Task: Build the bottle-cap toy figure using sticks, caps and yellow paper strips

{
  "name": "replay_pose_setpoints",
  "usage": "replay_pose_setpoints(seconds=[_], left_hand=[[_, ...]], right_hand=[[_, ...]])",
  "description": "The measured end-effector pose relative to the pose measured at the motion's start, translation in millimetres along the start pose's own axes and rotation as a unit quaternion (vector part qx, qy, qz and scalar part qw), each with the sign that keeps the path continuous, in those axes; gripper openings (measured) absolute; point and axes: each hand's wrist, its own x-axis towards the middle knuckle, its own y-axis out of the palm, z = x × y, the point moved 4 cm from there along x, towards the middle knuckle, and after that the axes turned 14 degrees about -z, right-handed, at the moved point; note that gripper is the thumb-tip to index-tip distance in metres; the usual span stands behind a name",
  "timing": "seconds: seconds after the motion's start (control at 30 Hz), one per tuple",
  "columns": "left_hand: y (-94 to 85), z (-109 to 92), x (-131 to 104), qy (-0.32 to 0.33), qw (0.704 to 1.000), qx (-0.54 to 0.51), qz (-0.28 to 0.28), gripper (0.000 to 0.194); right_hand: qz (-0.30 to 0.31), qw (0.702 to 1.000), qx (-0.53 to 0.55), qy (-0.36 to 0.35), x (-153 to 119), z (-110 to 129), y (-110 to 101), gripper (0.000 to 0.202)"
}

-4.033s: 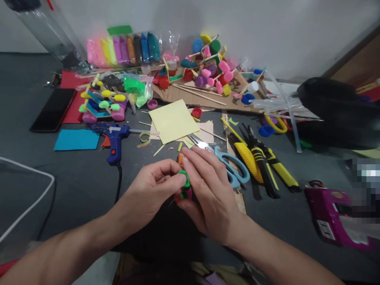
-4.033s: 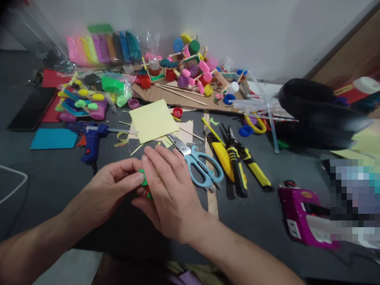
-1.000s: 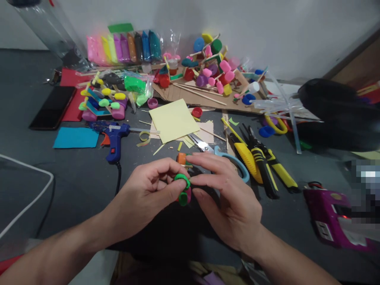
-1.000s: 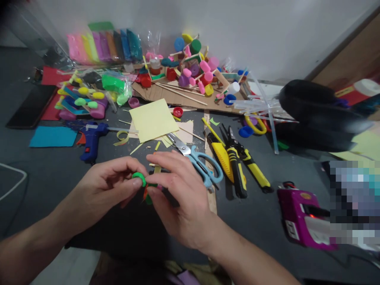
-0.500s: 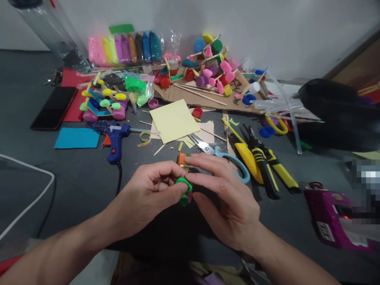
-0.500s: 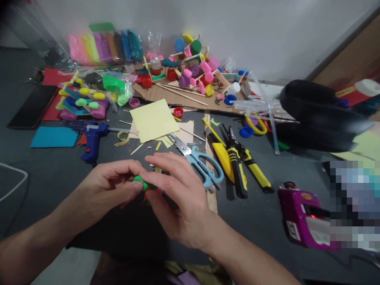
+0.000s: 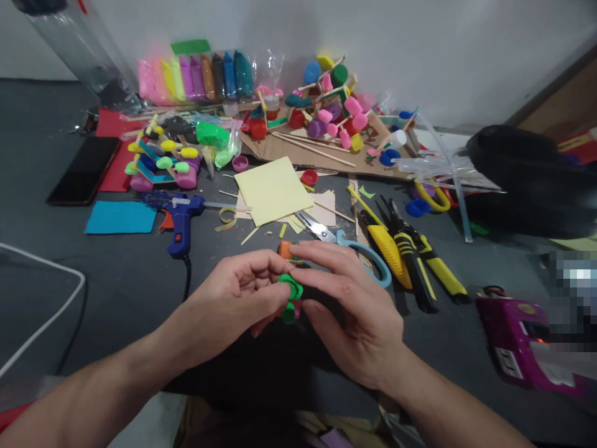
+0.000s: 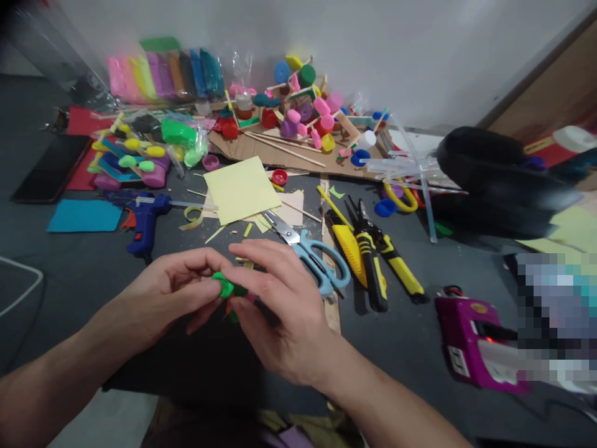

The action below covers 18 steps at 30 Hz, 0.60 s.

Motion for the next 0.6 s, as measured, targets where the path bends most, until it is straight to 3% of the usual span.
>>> replay_pose_setpoints(seconds=[0.23,0.4,0.6], left_hand=[[-2.0,4.3,2.6,0.002,1.000,0.002,-0.002,0.002],[-2.2,5.9,3.3,-0.016,0.998,-0.057,0.010,0.002],[-2.1,6.9,3.6,-0.010,0.998,-0.065,-0.001,0.009]], right_hand=[[0.008,1.000,0.008,0.007,1.2,0.3,0.9,0.033],[0.004,1.000,0.008,0.002,0.4,0.0,0.5,0.033],[0.003,1.000,0.012,0.002,0.9,1.6,-0.3,0.036]])
